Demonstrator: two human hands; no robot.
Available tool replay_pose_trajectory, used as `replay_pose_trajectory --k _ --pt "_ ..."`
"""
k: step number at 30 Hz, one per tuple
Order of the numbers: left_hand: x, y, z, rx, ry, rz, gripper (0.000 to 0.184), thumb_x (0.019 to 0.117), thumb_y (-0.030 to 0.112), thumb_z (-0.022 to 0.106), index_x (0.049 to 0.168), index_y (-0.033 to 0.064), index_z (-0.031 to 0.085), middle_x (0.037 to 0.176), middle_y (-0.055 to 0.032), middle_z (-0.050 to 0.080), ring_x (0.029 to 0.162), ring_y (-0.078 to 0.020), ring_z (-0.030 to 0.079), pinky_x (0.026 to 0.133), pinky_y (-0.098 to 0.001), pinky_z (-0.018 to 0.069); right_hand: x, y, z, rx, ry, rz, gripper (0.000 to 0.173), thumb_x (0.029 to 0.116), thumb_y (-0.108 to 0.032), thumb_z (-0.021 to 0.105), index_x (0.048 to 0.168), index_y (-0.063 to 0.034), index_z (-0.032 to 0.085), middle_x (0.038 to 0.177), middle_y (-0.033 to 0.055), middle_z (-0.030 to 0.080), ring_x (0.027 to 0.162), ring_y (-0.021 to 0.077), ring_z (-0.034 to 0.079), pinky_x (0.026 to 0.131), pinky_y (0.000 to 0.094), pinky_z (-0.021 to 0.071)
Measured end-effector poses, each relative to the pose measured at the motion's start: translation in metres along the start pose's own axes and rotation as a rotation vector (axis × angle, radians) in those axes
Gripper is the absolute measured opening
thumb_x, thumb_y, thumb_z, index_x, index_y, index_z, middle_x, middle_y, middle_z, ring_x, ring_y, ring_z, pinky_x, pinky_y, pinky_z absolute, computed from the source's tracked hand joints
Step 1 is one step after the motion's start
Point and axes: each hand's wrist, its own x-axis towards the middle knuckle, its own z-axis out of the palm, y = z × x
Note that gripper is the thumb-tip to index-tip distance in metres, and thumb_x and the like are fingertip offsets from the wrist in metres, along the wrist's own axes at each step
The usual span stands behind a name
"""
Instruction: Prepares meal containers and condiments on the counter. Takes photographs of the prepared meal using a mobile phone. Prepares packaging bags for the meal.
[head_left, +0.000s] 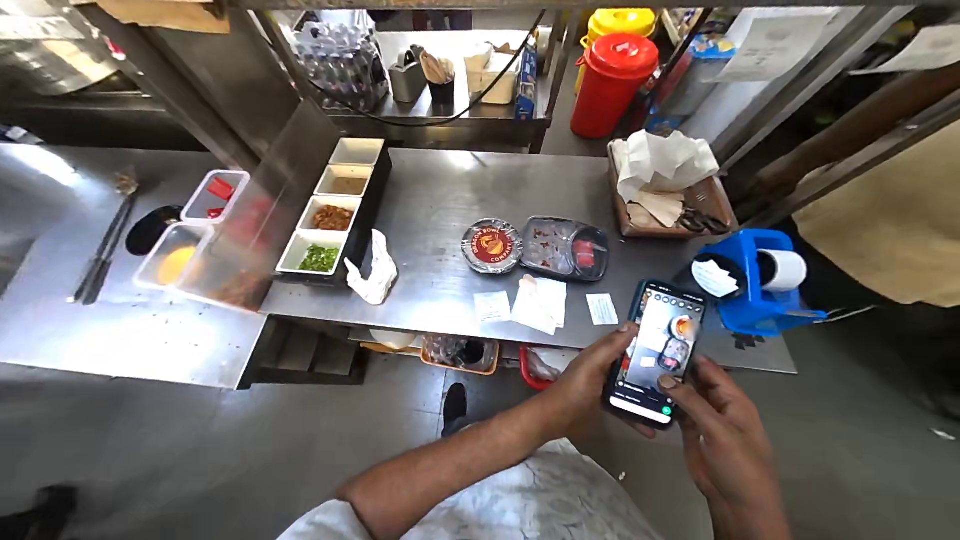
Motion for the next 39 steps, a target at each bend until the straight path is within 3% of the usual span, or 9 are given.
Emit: replay_pose_trajectory --k 2,6,9,12,15,19,28,33,39 --pt "-0.001 -0.002 -0.003 -0.002 0.028 0.008 0.059 0.1092 0.053 0.024 0.138 0.0108 0.054 0.116 -0.0135 0.069 0.097 -0.0253 0.072 0.073 -0.0416 0.0633 0.001 0.002 0.002 -0.015 -0.03 -0.005 0.062 0.0838 -0.02 0.071 0.142 -0.0041 0.054 0.117 0.0108 0.07 0.098 0.0197 0.071 0.077 0.0337 0.063" --pt "-0.002 -0.002 -0.005 0.028 0.13 0.011 0.061 0.1071 0.058 0.028 0.14 0.0143 0.055 0.116 -0.0113 0.07 0.099 -0.0232 0.071 0.079 -0.0412 0.0623 0.0 0.006 0.013 0.029 -0.11 0.018 0.079 0.0813 -0.016 0.074 0.152 -0.0114 0.041 0.121 0.0138 0.068 0.093 0.0253 0.072 0.063 0.0371 0.063" --pt "-0.001 -0.003 -0.008 0.004 0.149 0.01 0.068 0.1057 0.062 0.026 0.148 0.0143 0.05 0.129 -0.0125 0.067 0.113 -0.0255 0.067 0.092 -0.0457 0.0587 0.001 0.009 0.014 0.079 -0.155 0.061 0.085 0.0825 -0.011 0.073 0.158 -0.0197 0.034 0.127 0.0159 0.066 0.098 0.0301 0.071 0.067 0.0413 0.0638" --pt "-0.001 -0.003 -0.009 -0.005 0.166 0.002 0.07 0.1051 0.064 0.025 0.149 0.0155 0.049 0.132 -0.0135 0.066 0.116 -0.027 0.066 0.095 -0.0475 0.0575 0.001 0.009 0.015 0.063 -0.162 0.074 0.089 0.0812 -0.009 0.074 0.159 -0.0236 0.033 0.128 0.0155 0.065 0.098 0.0307 0.071 0.068 0.0415 0.0635" --pt "0.0 -0.003 -0.009 0.008 0.171 -0.01 0.069 0.1051 0.065 0.024 0.149 0.0165 0.049 0.132 -0.0131 0.065 0.118 -0.0263 0.065 0.099 -0.047 0.0555 0.001 0.013 0.016 0.028 -0.165 0.028 0.098 0.0773 -0.011 0.079 0.161 -0.0266 0.029 0.135 0.0115 0.062 0.112 0.0283 0.068 0.083 0.0431 0.0637" --pt "0.0 -0.005 -0.008 0.027 0.155 -0.008 0.069 0.1054 0.064 0.023 0.148 0.0171 0.049 0.133 -0.0123 0.065 0.12 -0.0255 0.064 0.1 -0.0465 0.0542 -0.001 0.018 0.015 0.025 -0.152 0.007 0.102 0.076 -0.011 0.081 0.161 -0.0277 0.028 0.136 0.011 0.062 0.115 0.0284 0.067 0.087 0.0442 0.0633" --pt "0.0 -0.009 -0.006 0.025 0.143 -0.029 0.07 0.1059 0.064 0.022 0.149 0.0155 0.049 0.134 -0.0133 0.064 0.121 -0.026 0.064 0.102 -0.0461 0.0537 -0.007 0.02 0.012 0.058 -0.124 0.067 0.095 0.0799 -0.007 0.074 0.161 -0.0269 0.027 0.13 0.0148 0.064 0.1 0.0301 0.07 0.069 0.0406 0.0634" --pt "-0.002 -0.009 -0.004 0.006 0.146 -0.043 0.069 0.1055 0.064 0.026 0.151 0.0164 0.047 0.137 -0.0131 0.063 0.122 -0.0258 0.064 0.102 -0.0457 0.0537 -0.011 0.022 0.012 -0.006 -0.082 0.086 0.104 0.075 -0.014 0.081 0.162 -0.0323 0.026 0.143 0.0073 0.057 0.118 0.0259 0.066 0.087 0.0437 0.0636" --pt "-0.005 -0.01 -0.004 0.016 0.137 -0.035 0.069 0.1054 0.065 0.024 0.15 0.0174 0.049 0.134 -0.013 0.065 0.12 -0.0256 0.065 0.101 -0.0453 0.0544 -0.011 0.024 0.014 0.011 -0.11 0.037 0.104 0.0751 -0.012 0.082 0.161 -0.0319 0.027 0.14 0.0074 0.06 0.119 0.0266 0.066 0.09 0.0442 0.063"
